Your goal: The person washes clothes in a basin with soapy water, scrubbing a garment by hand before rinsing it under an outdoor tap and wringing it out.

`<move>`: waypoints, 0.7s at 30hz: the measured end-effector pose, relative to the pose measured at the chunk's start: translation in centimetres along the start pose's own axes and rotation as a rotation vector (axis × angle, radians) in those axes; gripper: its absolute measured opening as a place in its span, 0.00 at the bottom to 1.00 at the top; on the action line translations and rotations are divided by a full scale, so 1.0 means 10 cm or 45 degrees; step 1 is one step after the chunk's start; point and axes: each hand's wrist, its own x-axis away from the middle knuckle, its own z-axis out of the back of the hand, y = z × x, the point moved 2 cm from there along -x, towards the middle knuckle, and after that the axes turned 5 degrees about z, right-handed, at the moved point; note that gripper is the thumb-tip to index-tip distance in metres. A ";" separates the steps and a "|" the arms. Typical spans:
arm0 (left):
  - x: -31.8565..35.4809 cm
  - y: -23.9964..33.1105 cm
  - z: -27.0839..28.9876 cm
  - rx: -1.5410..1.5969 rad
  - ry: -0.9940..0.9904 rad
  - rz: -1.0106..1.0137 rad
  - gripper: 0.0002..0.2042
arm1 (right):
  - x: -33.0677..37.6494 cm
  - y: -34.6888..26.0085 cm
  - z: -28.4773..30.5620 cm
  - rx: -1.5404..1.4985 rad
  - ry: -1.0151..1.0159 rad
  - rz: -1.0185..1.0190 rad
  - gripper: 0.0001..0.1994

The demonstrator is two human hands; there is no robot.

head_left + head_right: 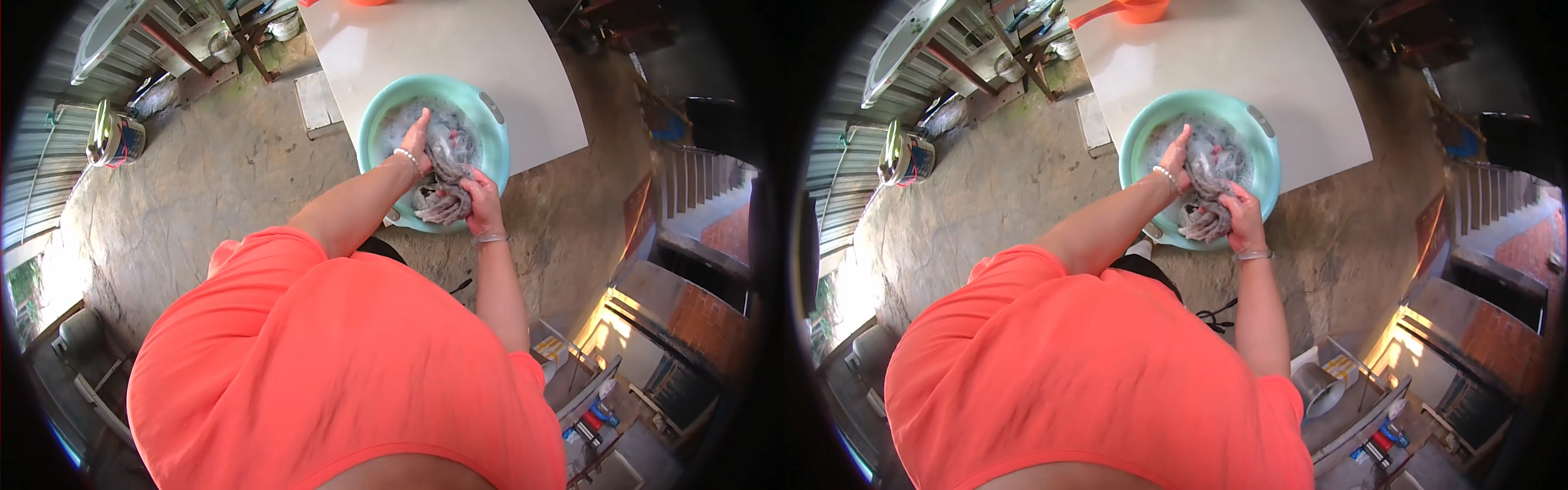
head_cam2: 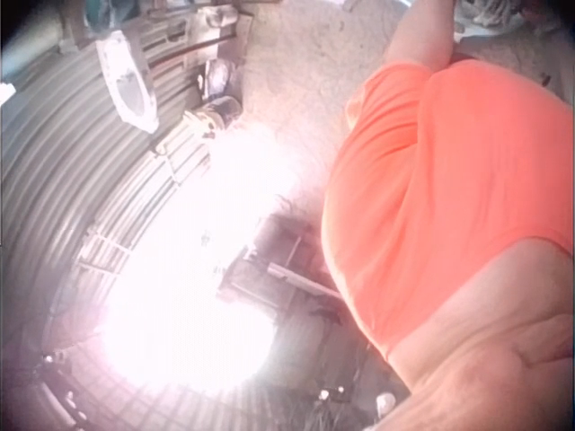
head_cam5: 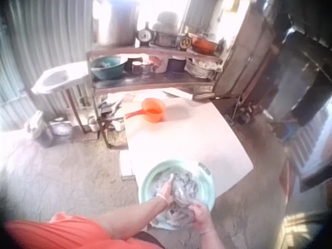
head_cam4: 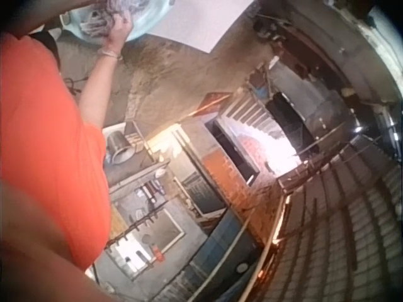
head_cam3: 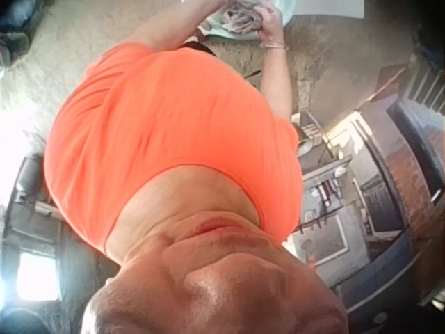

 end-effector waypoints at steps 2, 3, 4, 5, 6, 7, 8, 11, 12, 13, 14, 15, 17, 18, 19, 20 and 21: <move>-0.10 0.00 0.13 0.030 0.018 -0.127 0.27 | -0.03 0.02 0.10 0.015 0.079 -0.019 0.17; -0.14 -0.02 0.21 0.051 0.023 -0.020 0.26 | -0.03 0.02 0.14 0.020 0.158 0.036 0.18; -0.11 -0.03 0.20 0.065 0.030 0.086 0.25 | -0.04 -0.02 0.14 0.018 0.236 0.096 0.18; -0.02 -0.09 0.13 -0.011 0.130 0.098 0.25 | -0.06 -0.04 0.09 0.068 0.286 0.221 0.17; -0.06 -0.10 0.18 -0.018 0.135 0.103 0.25 | -0.14 0.00 0.00 0.062 0.294 0.222 0.17; -0.13 -0.14 0.24 -0.075 0.148 0.165 0.23 | -0.19 -0.01 -0.13 0.414 0.232 0.439 0.15; -0.19 -0.17 0.30 -0.132 0.159 0.228 0.22 | -0.23 -0.02 -0.27 0.772 0.159 0.657 0.13; -0.30 -0.19 0.42 -0.082 -0.192 0.338 0.19 | -0.18 0.02 -0.70 1.440 0.231 0.937 0.09; -0.34 -0.20 0.44 -0.058 -0.303 0.356 0.18 | -0.20 0.02 -0.70 1.438 0.226 0.937 0.09; -0.41 -0.23 0.47 -0.033 -0.388 0.355 0.17 | -0.21 0.03 -0.71 1.573 0.276 0.939 0.08; -0.48 -0.23 0.51 -0.007 -0.451 0.330 0.16 | -0.21 0.02 -0.71 1.714 0.324 0.942 0.08; -0.55 -0.23 0.55 0.028 -0.490 0.290 0.15 | -0.29 0.05 -0.60 1.738 0.368 0.886 0.10; -0.74 -0.29 0.60 0.112 -0.529 0.168 0.14 | -0.43 0.07 -0.38 1.813 0.426 0.824 0.10; -0.79 -0.33 0.62 0.158 -0.518 0.132 0.13 | -0.49 0.07 -0.27 1.878 0.485 0.759 0.10; -0.68 -0.36 0.52 0.123 -0.454 0.161 0.14 | -0.51 0.07 -0.14 1.847 0.483 0.751 0.09; -0.53 -0.35 0.42 0.091 -0.390 0.178 0.15 | -0.49 0.06 -0.18 1.847 0.484 0.745 0.09; -0.30 -0.36 0.24 0.028 -0.268 0.218 0.16 | -0.44 0.02 -0.26 1.835 0.497 0.774 0.09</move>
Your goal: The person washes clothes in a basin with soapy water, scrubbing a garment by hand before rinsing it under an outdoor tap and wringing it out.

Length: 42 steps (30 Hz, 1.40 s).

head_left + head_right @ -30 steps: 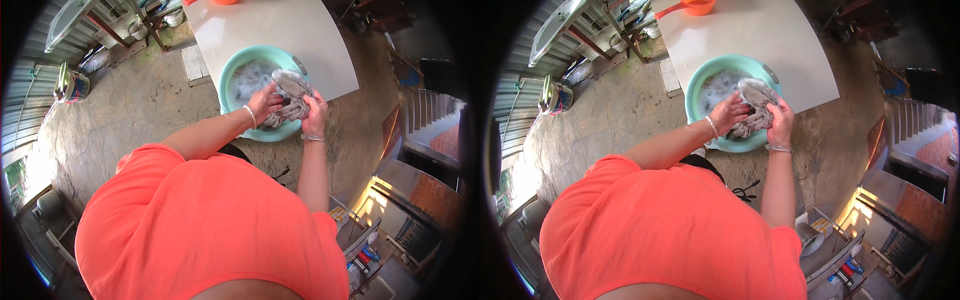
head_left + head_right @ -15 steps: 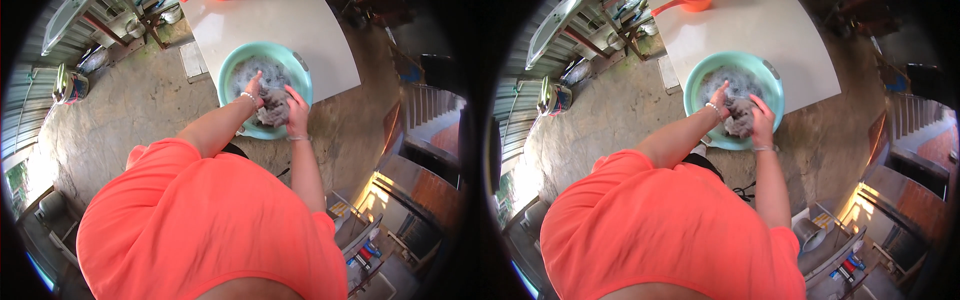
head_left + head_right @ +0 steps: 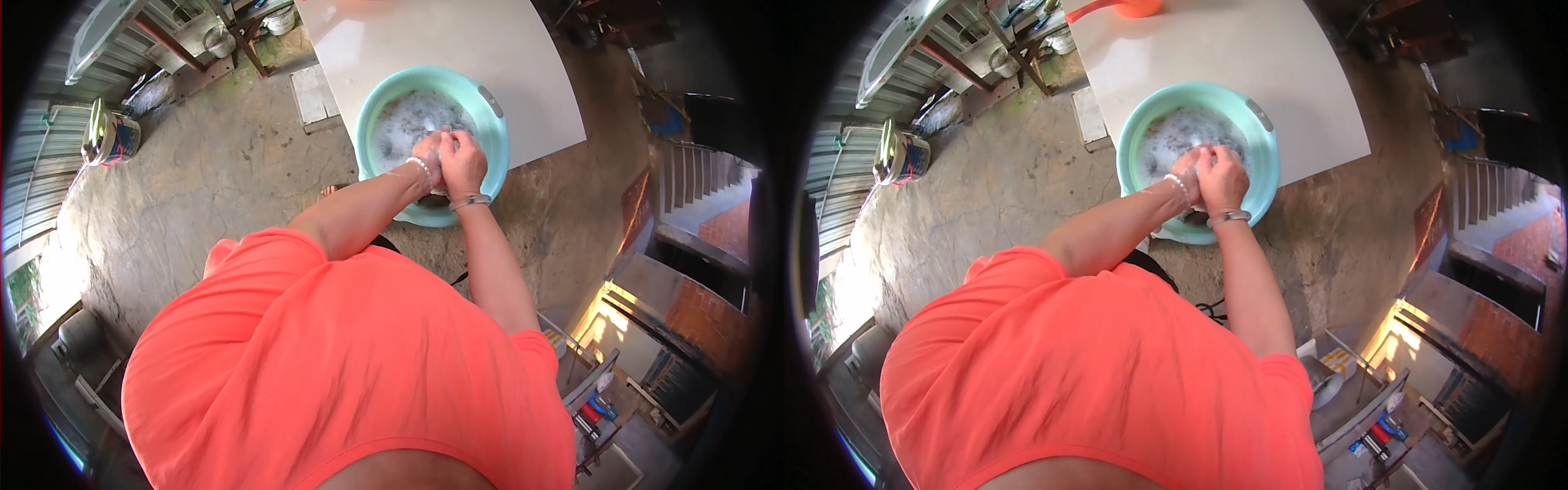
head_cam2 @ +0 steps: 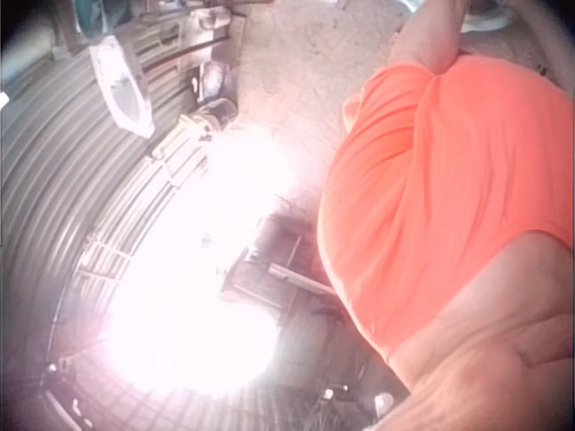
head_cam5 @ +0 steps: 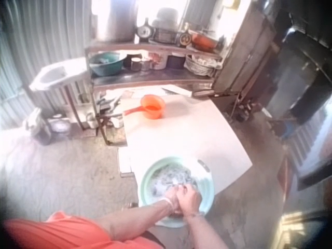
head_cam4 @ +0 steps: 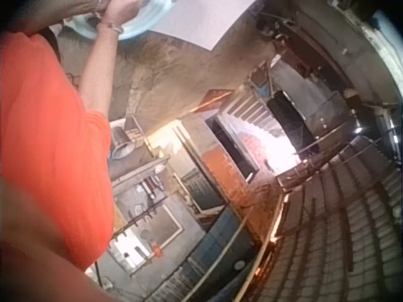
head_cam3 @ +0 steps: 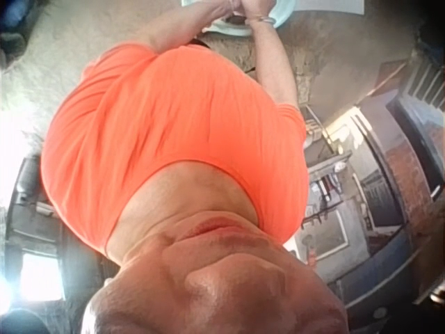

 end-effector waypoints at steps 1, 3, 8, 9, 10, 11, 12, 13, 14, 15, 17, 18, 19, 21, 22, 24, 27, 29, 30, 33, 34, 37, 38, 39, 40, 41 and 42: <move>0.18 -0.03 -0.20 -0.045 0.120 0.037 0.17 | 0.02 -0.10 0.05 -0.006 0.027 0.020 0.09; 0.27 0.06 -0.22 -0.092 0.231 0.060 0.19 | 0.13 -0.26 0.06 -0.097 0.011 0.120 0.08; 0.14 0.06 0.01 -0.358 0.274 -0.006 0.21 | 0.19 -0.28 0.01 -0.139 0.005 0.132 0.08; 0.11 0.01 0.05 -0.357 0.416 -0.148 0.19 | 0.16 -0.12 -0.01 -0.097 0.012 0.075 0.08; 0.18 -0.04 -0.02 -0.370 0.568 -0.287 0.17 | 0.11 0.02 -0.01 -0.080 0.001 0.017 0.10; 0.21 -0.02 -0.07 -0.413 0.686 -0.199 0.11 | 0.09 0.16 0.01 -0.105 0.041 -0.138 0.12; 0.21 -0.04 -0.14 -0.403 0.592 -0.223 0.10 | 0.09 0.35 0.00 -0.235 0.081 -0.313 0.13; 0.23 -0.08 -0.20 -0.397 0.502 -0.241 0.08 | 0.14 0.60 -0.04 -0.326 0.050 -0.438 0.12; 0.33 -0.10 -0.34 -0.412 0.444 -0.207 0.06 | 0.15 0.72 -0.06 -0.585 0.086 -0.590 0.12; 0.31 -0.05 -0.29 -0.420 0.446 -0.203 0.06 | 0.18 0.82 -0.11 -0.844 0.124 -0.740 0.12; 0.27 0.07 -0.22 -0.316 0.167 -0.195 0.08 | 0.11 0.51 0.07 -1.080 0.121 -0.892 0.10; 0.30 0.09 -0.21 -0.252 0.308 -0.202 0.10 | 0.10 0.47 0.11 -1.170 0.122 -0.785 0.10; 0.30 0.10 -0.22 -0.259 0.300 -0.194 0.10 | 0.08 0.42 0.14 -1.259 0.128 -0.673 0.11; 0.25 0.15 -0.14 -0.167 0.392 -0.171 0.11 | 0.03 0.04 0.24 -0.976 0.121 -0.387 0.15; 0.16 0.16 -0.07 -0.106 0.342 -0.128 0.06 | 0.06 -0.13 0.19 -0.970 0.129 -0.305 0.12; 0.17 0.19 -0.02 -0.130 0.110 0.088 0.05 | 0.10 -0.49 0.14 -0.521 0.161 0.230 0.06; 0.28 0.19 -0.08 -0.177 -0.075 0.238 0.07 | 0.17 -0.65 0.11 -0.152 0.200 0.241 0.05; 0.24 0.16 -0.04 -0.194 -0.027 0.187 0.09 | 0.14 -0.64 0.12 -0.097 0.139 0.215 0.07; 0.22 0.17 -0.02 -0.202 0.047 0.138 0.10 | 0.11 -0.62 0.12 -0.044 0.080 0.192 0.08; 0.28 0.04 -0.21 -0.259 0.323 0.029 0.15 | 0.05 -0.19 0.02 0.049 0.083 0.014 0.10; 0.32 0.02 -0.24 -0.277 0.397 -0.001 0.16 | 0.02 -0.18 0.06 0.049 0.101 -0.020 0.11; 0.27 0.05 -0.15 -0.274 0.405 0.052 0.19 | 0.01 -0.14 -0.04 0.187 0.044 -0.036 0.12; 0.20 0.08 -0.05 -0.249 0.167 0.077 0.19 | 0.02 -0.25 -0.02 0.198 0.041 0.011 0.12; 0.14 0.12 0.03 -0.226 -0.071 0.103 0.19 | 0.05 -0.33 -0.03 0.195 0.043 0.023 0.12; 0.58 0.06 -0.42 -0.446 0.253 -0.085 0.20 | 0.14 -0.31 -0.02 0.154 0.087 0.083 0.11; 0.59 0.07 -0.38 -0.447 0.257 -0.087 0.20 | 0.18 -0.37 -0.02 0.109 0.122 0.191 0.09; 0.55 0.06 -0.27 -0.461 0.323 -0.073 0.19 | 0.19 -0.36 -0.02 0.108 0.119 0.190 0.09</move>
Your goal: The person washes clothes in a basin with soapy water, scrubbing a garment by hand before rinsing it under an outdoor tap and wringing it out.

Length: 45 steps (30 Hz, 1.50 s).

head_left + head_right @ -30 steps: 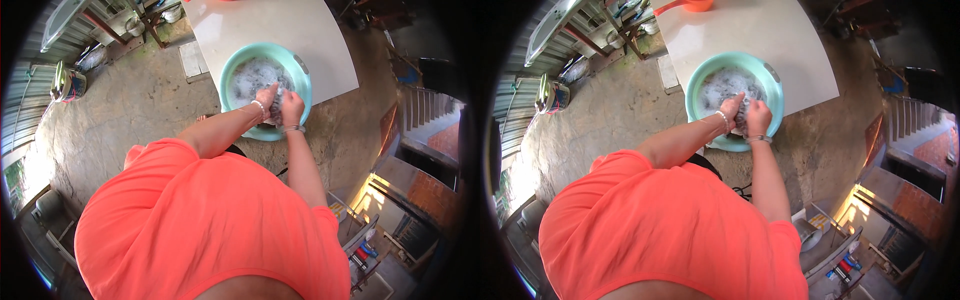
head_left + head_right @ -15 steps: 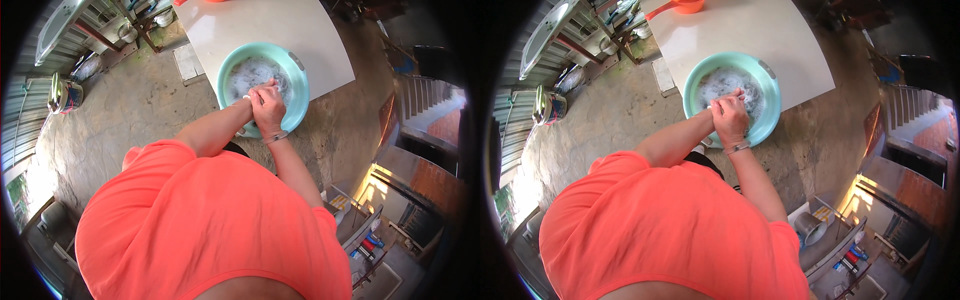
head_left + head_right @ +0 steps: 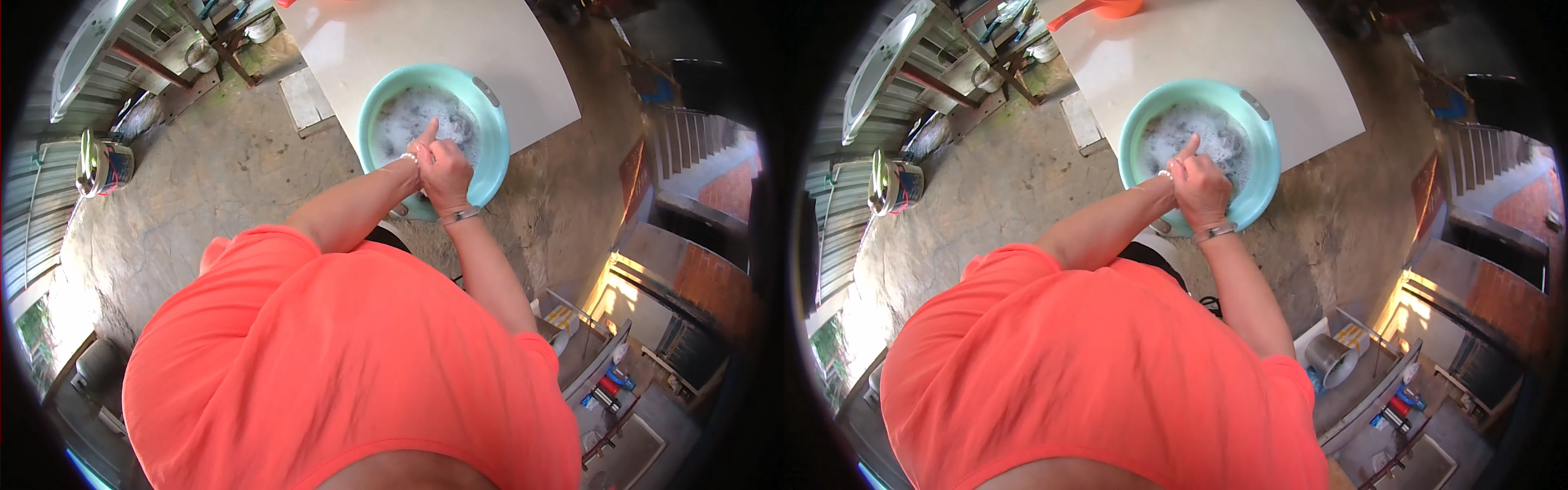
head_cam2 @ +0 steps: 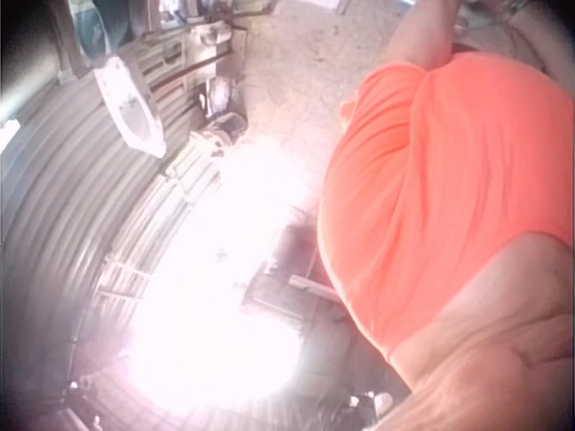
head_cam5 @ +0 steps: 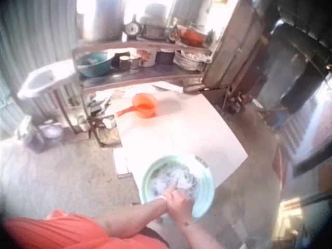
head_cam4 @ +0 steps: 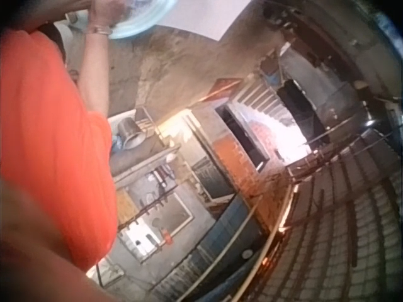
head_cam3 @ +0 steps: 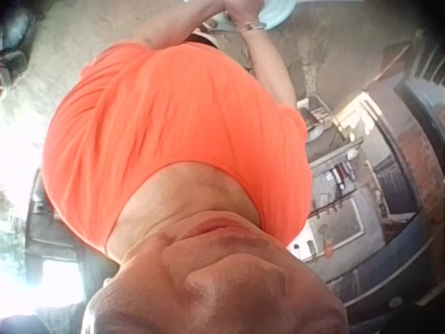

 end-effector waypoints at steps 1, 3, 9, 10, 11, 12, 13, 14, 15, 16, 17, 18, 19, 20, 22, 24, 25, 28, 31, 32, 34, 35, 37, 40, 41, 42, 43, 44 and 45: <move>-0.10 -0.04 0.08 -0.022 0.054 0.019 0.19 | -0.01 0.06 0.00 -0.049 -0.015 -0.055 0.10; -0.31 -0.12 0.22 -0.055 0.115 0.033 0.18 | 0.01 0.20 -0.01 -0.161 -0.043 -0.170 0.14; -0.40 0.35 -0.02 -0.272 0.352 -0.315 0.13 | -0.05 1.08 0.08 -0.235 -0.359 -0.739 0.21; -0.41 0.46 -0.06 -0.304 0.362 -0.393 0.12 | -0.06 1.29 0.03 -0.381 -0.345 -0.885 0.23; -0.41 0.55 -0.14 -0.341 0.355 -0.466 0.11 | -0.03 1.62 -0.12 -0.704 -0.166 -0.927 0.21; -0.44 0.66 -0.11 -0.576 0.458 -0.485 0.13 | -0.13 1.67 -0.15 -0.888 -0.138 -0.978 0.19; -0.55 0.72 -0.04 -0.617 0.477 -0.589 0.12 | -0.22 1.65 -0.16 -1.073 -0.119 -1.022 0.17; -0.57 0.77 -0.05 -0.837 0.568 -0.668 0.13 | -0.24 1.60 -0.21 -1.088 -0.111 -1.039 0.17; -0.60 0.82 -0.06 -1.058 0.656 -0.746 0.13 | -0.28 1.51 -0.26 -1.079 0.010 -0.840 0.17; -0.66 0.83 0.01 -1.078 0.666 -0.743 0.13 | -0.31 1.43 -0.31 -1.068 0.128 -0.637 0.19; -0.68 0.85 0.03 -1.513 0.630 -1.135 0.14 | -0.30 1.38 -0.34 -0.804 -0.091 -0.460 0.28; -0.71 0.83 0.04 -1.944 0.561 -1.530 0.14 | -0.25 1.32 -0.42 -0.591 -0.072 -0.299 0.30; -0.73 0.77 0.06 -2.118 0.511 -1.400 0.17 | -0.17 1.25 -0.52 -0.374 -0.053 -0.149 0.32; -0.68 0.71 0.02 -2.390 0.448 -1.443 0.19 | -0.10 1.15 -0.60 -0.190 -0.209 -0.222 0.33; -0.63 0.59 0.01 -2.848 0.329 -1.382 0.22 | 0.00 0.99 -0.74 -0.001 -0.440 -0.367 0.33; -0.68 0.51 0.08 -2.960 0.419 -1.303 0.24 | 0.02 0.91 -0.79 0.062 -0.509 -0.439 0.33; -0.70 0.50 0.09 -3.015 0.458 -1.328 0.25 | 0.02 0.91 -0.80 0.098 -0.544 -0.445 0.33; -0.72 0.47 0.13 -3.016 0.532 -1.057 0.27 | -0.06 0.94 -0.81 -0.073 -0.824 -0.548 0.36; -0.84 0.42 0.32 -2.950 0.449 -1.024 0.30 | -0.10 0.89 -0.68 -0.166 -1.034 -0.569 0.37; -0.84 0.42 0.29 -2.927 0.511 -0.657 0.34 | -0.02 0.89 -0.79 -0.038 -0.939 -0.523 0.36; -1.00 0.40 0.63 -2.871 0.454 -0.624 0.35 | 0.01 0.89 -0.86 -0.018 -1.029 -0.505 0.35; -1.04 0.40 0.72 -2.803 0.396 -0.601 0.36 | 0.02 0.90 -0.88 0.015 -1.120 -0.483 0.33; -1.10 0.41 0.84 -2.838 0.430 -0.420 0.31 | 0.01 0.93 -0.88 0.013 -1.133 -0.438 0.30; -1.13 0.43 0.82 -2.940 0.541 -0.177 0.23 | 0.06 0.99 -0.93 0.015 -1.144 -0.349 0.24; -1.13 0.43 0.75 -2.976 0.575 -0.114 0.20 | 0.15 1.07 -1.06 0.057 -1.088 -0.267 0.21; -1.10 0.44 0.66 -2.997 0.613 -0.075 0.18 | 0.20 1.13 -1.13 0.097 -1.036 -0.183 0.18; -1.06 0.45 0.57 -3.004 0.649 -0.066 0.15 | 0.18 1.19 -1.13 0.103 -1.022 -0.189 0.18; -1.01 0.47 0.46 -2.979 0.661 -0.103 0.13 | 0.13 1.26 -1.12 -0.072 -0.986 -0.326 0.15; -0.96 0.51 0.35 -2.940 0.647 -0.176 0.12 | 0.11 1.29 -1.10 -0.248 -0.942 -0.462 0.13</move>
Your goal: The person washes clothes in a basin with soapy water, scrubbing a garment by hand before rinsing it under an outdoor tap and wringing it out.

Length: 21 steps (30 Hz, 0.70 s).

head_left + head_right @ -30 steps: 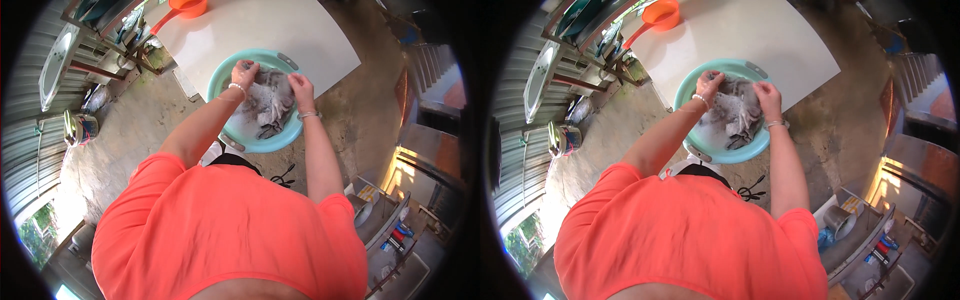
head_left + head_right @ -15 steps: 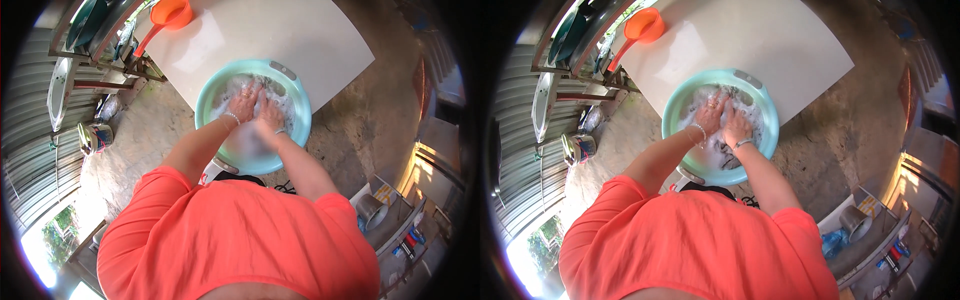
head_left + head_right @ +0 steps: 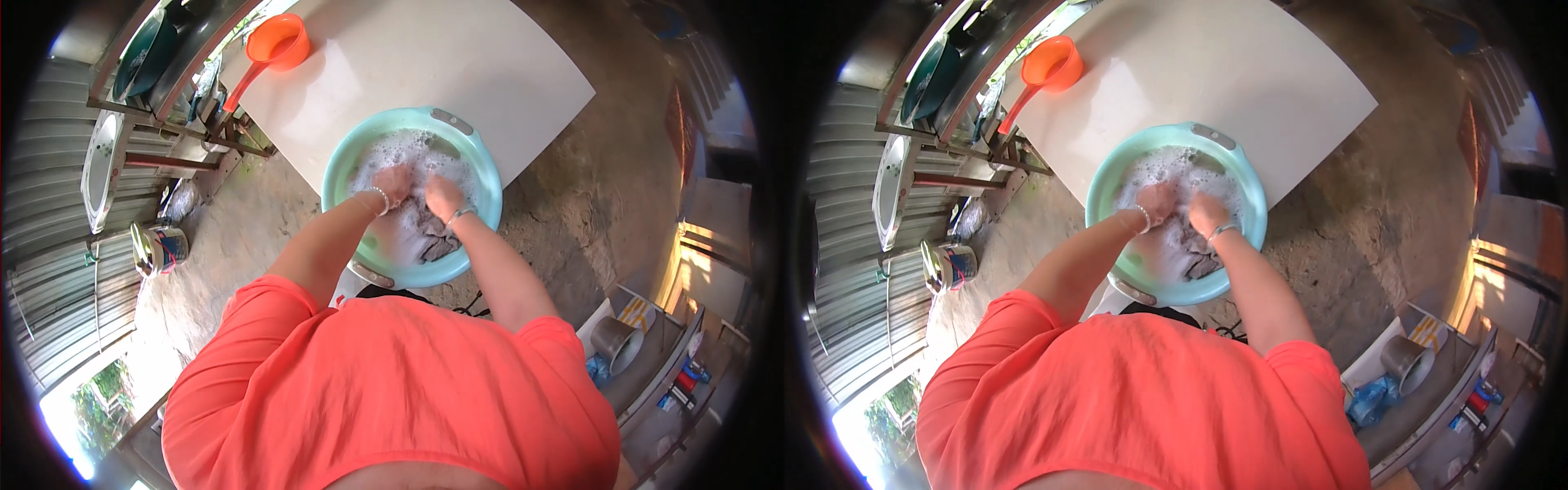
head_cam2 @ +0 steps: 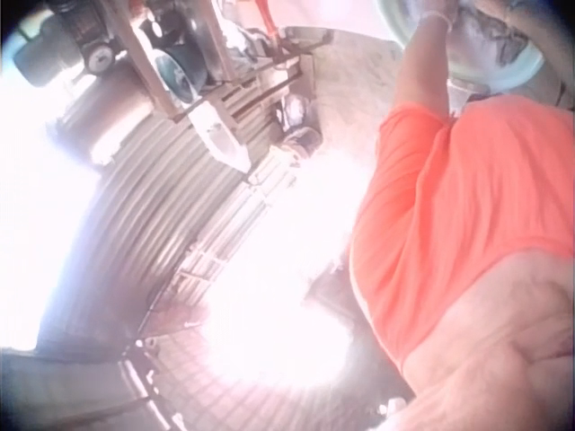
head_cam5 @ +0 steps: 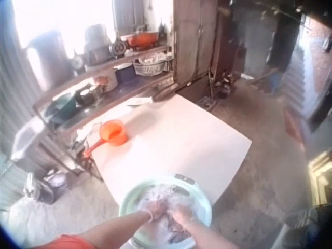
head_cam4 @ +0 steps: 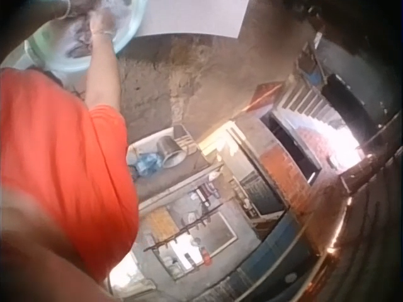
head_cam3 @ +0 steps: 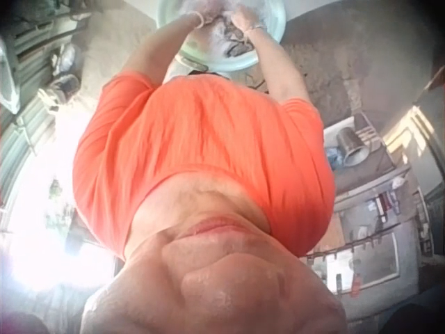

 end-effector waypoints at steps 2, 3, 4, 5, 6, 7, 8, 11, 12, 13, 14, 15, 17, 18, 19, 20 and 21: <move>0.00 -0.05 0.14 0.169 0.104 -0.129 0.12 | -0.01 -0.02 0.22 -0.209 0.287 0.002 0.12; -0.18 -0.13 0.09 0.357 0.144 -0.240 0.14 | -0.01 0.03 0.25 -0.272 0.519 0.131 0.13; -0.28 -0.17 0.05 0.544 0.168 -0.354 0.16 | 0.04 0.06 0.30 -0.335 0.745 0.250 0.15; 0.01 -0.08 0.39 0.987 -0.070 -0.061 0.18 | 0.12 0.00 0.40 -0.580 0.634 0.199 0.16; 0.06 -0.12 0.36 0.984 -0.071 -0.067 0.18 | 0.20 -0.06 0.51 -0.823 0.518 0.146 0.16; 0.10 -0.18 0.38 1.088 0.235 -0.110 0.19 | 0.31 -0.21 0.64 -1.133 0.472 0.219 0.15; 0.13 -0.22 0.37 1.186 0.538 -0.155 0.20 | 0.47 -0.37 0.78 -1.328 0.485 0.221 0.15; 0.29 -0.19 0.27 1.416 0.435 0.152 0.25 | 0.63 -0.52 0.84 -1.763 0.600 0.236 0.15; 0.39 -0.17 0.25 1.411 0.443 0.261 0.27 | 0.67 -0.60 0.86 -1.811 0.593 0.253 0.15; 0.48 -0.09 0.19 1.740 0.251 0.277 0.26 | 0.72 -0.68 0.85 -1.860 0.588 0.266 0.15; 0.58 0.00 0.27 1.745 0.235 0.266 0.26 | 0.75 -0.73 0.81 -1.850 0.602 0.259 0.15; 0.67 0.13 0.32 2.223 -0.211 0.181 0.27 | 0.76 -0.77 0.74 -1.668 0.584 0.199 0.16; 0.69 0.24 0.37 2.652 -0.877 0.163 0.31 | 0.78 -0.93 0.61 -1.220 0.666 0.320 0.16; 0.55 0.12 0.29 2.611 -1.160 0.242 0.31 | 0.81 -1.06 0.56 -0.947 0.760 0.487 0.17; 0.54 0.09 0.31 2.634 -1.179 0.298 0.30 | 0.87 -1.16 0.56 -0.818 0.814 0.504 0.17; 0.53 0.07 0.33 2.658 -1.192 0.354 0.28 | 0.91 -1.22 0.54 -0.809 0.812 0.501 0.17; 0.48 0.08 0.31 2.662 -1.202 0.350 0.28 | 0.95 -1.28 0.52 -0.808 0.758 0.518 0.17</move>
